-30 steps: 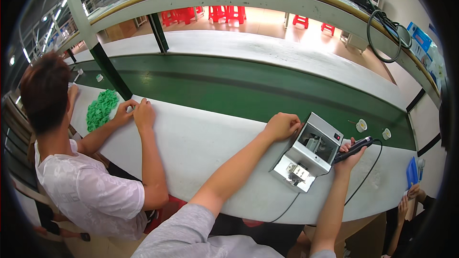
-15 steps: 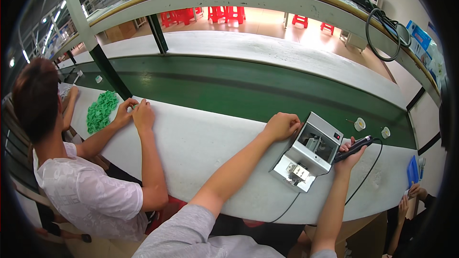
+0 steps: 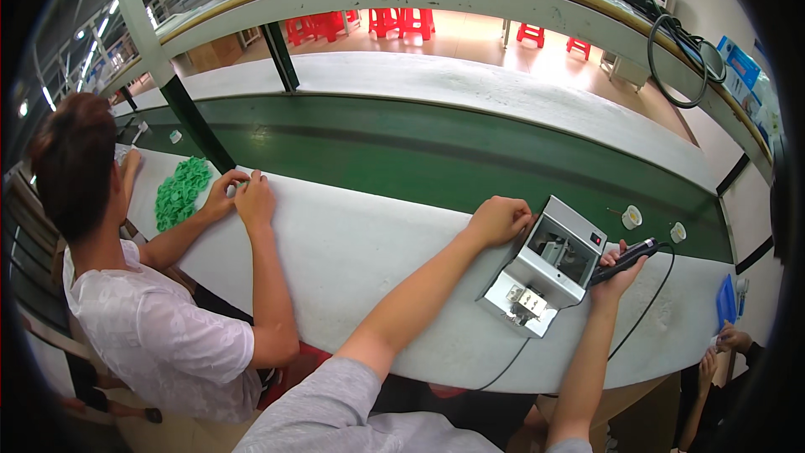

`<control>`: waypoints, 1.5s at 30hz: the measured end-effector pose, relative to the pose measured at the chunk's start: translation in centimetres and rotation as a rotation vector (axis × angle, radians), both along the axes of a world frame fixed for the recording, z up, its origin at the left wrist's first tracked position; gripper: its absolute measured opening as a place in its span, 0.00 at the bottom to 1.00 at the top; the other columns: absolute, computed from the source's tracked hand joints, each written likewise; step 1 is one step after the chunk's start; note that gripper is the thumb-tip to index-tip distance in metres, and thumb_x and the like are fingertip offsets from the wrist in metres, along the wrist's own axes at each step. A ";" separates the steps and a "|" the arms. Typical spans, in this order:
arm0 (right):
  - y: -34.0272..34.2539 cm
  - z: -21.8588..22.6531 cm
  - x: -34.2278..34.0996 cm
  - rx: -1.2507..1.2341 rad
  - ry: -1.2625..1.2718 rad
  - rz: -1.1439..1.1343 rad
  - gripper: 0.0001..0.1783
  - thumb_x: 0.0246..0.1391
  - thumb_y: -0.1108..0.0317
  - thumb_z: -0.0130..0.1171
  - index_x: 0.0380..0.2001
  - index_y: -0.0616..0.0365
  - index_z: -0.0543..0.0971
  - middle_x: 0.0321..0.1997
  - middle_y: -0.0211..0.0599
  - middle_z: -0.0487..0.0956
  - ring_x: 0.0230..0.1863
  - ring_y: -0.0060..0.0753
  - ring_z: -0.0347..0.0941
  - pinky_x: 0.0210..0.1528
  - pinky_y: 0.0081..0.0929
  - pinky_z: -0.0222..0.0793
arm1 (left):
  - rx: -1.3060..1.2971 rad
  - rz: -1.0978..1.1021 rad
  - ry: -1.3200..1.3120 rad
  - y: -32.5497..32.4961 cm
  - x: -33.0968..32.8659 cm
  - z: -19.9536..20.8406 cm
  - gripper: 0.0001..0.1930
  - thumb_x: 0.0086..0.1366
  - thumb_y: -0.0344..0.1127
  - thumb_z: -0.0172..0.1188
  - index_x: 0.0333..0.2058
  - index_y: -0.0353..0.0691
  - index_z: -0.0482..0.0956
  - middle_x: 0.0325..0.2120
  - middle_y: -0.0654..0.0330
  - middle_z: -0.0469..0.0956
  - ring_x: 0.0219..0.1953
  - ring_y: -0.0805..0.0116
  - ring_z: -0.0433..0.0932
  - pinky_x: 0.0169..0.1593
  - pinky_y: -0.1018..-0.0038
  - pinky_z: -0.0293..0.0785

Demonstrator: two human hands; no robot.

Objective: Assembling small electronic components using a motorized screwdriver at a factory workstation.

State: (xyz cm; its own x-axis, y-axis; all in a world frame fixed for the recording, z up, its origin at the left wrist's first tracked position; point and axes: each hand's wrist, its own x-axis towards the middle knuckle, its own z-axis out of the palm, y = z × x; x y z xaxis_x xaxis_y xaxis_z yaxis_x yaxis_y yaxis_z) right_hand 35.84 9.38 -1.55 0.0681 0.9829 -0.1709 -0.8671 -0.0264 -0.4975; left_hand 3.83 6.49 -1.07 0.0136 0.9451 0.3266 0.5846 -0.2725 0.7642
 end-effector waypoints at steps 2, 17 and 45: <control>0.0 0.0 0.1 -0.002 -0.002 -0.001 0.38 0.65 0.26 0.46 0.48 0.53 0.77 0.21 0.25 0.67 0.19 0.21 0.64 0.24 0.20 0.63 | 0.003 -0.001 0.001 0.0 0.1 -0.1 0.09 0.64 0.40 0.66 0.38 0.43 0.86 0.31 0.55 0.87 0.36 0.56 0.87 0.43 0.64 0.81; -0.1 0.1 0.0 -0.001 0.004 0.004 0.38 0.65 0.26 0.46 0.50 0.52 0.76 0.22 0.25 0.66 0.19 0.20 0.63 0.24 0.21 0.63 | -0.020 0.013 0.021 0.0 0.1 0.1 0.09 0.65 0.40 0.66 0.39 0.43 0.86 0.32 0.56 0.88 0.36 0.57 0.87 0.43 0.65 0.82; 1.2 -2.1 3.0 0.098 -0.051 0.013 0.38 0.65 0.29 0.49 0.50 0.57 0.76 0.25 0.23 0.63 0.21 0.18 0.60 0.25 0.19 0.62 | 0.040 -0.015 -0.003 0.4 1.2 -0.2 0.08 0.63 0.41 0.66 0.37 0.46 0.87 0.33 0.55 0.87 0.36 0.54 0.87 0.43 0.62 0.82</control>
State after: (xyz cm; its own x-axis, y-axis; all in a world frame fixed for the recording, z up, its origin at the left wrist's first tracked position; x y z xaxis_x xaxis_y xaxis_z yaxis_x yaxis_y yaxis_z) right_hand 38.89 10.59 -3.65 0.0610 0.9956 -0.0706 -0.8404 0.0131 -0.5418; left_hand 4.99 6.91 -1.27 0.0267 0.9310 0.3639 0.5782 -0.3114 0.7541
